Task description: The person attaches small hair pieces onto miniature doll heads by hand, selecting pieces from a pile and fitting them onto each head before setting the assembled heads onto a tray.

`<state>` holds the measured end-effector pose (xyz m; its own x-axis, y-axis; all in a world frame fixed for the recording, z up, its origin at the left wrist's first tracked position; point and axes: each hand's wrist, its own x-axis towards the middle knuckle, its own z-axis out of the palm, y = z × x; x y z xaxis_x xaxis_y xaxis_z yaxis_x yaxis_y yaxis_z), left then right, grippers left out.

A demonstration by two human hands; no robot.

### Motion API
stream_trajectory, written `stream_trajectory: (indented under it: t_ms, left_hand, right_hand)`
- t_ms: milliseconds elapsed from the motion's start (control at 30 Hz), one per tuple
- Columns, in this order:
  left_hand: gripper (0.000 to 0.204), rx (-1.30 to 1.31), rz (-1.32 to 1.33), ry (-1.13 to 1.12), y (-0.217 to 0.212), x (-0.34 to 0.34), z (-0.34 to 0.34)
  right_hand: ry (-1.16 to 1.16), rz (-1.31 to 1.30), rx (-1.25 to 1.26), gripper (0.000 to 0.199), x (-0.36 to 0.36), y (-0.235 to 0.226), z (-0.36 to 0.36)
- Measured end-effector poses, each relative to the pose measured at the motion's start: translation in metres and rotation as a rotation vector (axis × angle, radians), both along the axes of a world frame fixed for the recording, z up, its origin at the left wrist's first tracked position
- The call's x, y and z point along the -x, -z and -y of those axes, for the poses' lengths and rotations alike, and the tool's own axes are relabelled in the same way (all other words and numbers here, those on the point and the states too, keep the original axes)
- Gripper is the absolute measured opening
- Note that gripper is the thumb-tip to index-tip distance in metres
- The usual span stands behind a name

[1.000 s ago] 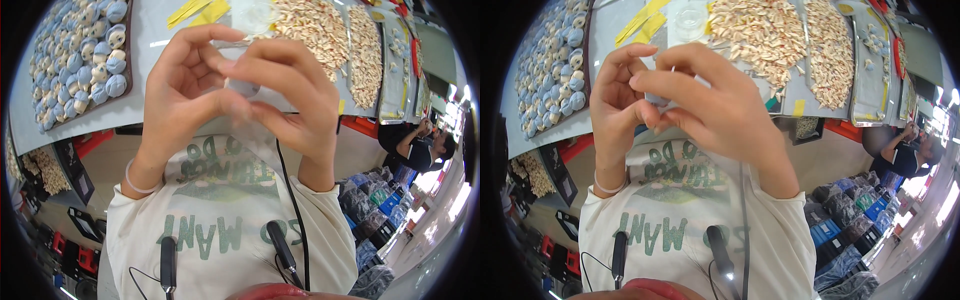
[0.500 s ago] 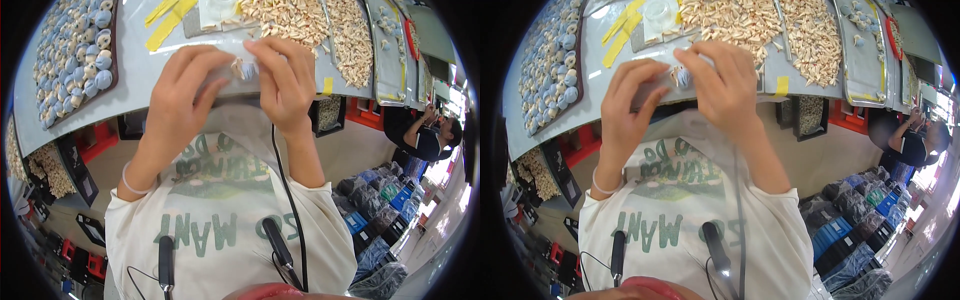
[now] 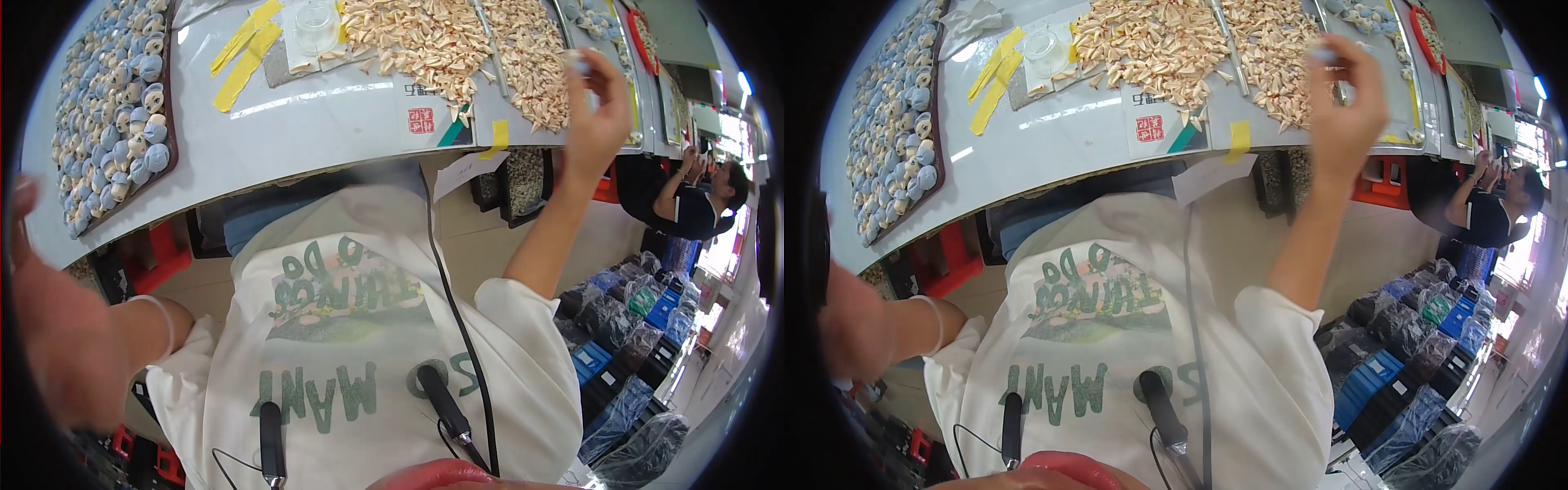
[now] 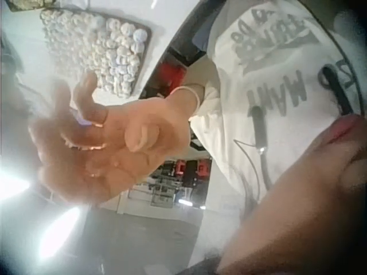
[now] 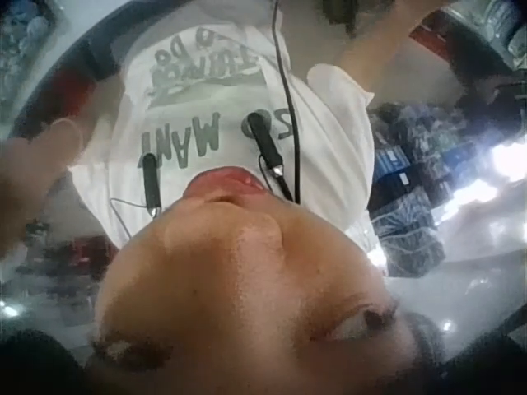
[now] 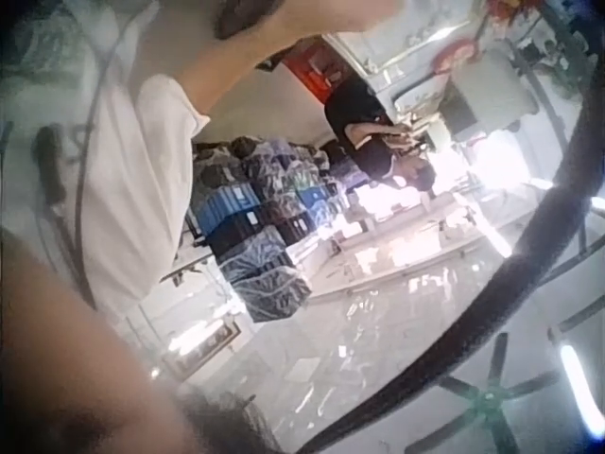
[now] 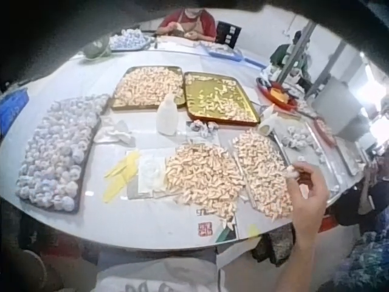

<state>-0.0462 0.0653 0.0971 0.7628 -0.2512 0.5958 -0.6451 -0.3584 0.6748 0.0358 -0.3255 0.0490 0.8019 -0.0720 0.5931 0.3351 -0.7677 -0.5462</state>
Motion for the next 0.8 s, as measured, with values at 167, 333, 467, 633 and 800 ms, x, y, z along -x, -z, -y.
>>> stream_trajectory:
  t_ms: [167, 333, 467, 633, 800]
  left_hand:
    - [0.018, 0.019, 0.028, -0.016, 0.01, 0.018, -0.071]
    - [0.018, -0.018, 0.055, -0.016, -0.003, 0.016, -0.09]
    - [0.018, -0.07, 0.2, 0.021, -0.048, -0.004, -0.009]
    - [0.019, -0.107, 0.453, -0.001, -0.097, -0.004, 0.012]
    - [0.019, -0.002, 0.572, -0.129, -0.037, 0.093, -0.184]
  right_hand:
    - [0.117, -0.105, 0.356, 0.036, -0.014, -0.033, 0.045]
    - [-0.772, 0.192, -0.052, 0.019, 0.017, -0.118, 0.014]
    - [-0.735, 0.378, -0.051, 0.019, 0.029, -0.134, 0.018]
    - [-0.755, 0.668, -0.001, 0.018, 0.029, -0.177, 0.003]
    - [-0.896, 0.776, 0.122, 0.018, 0.043, -0.241, 0.01]
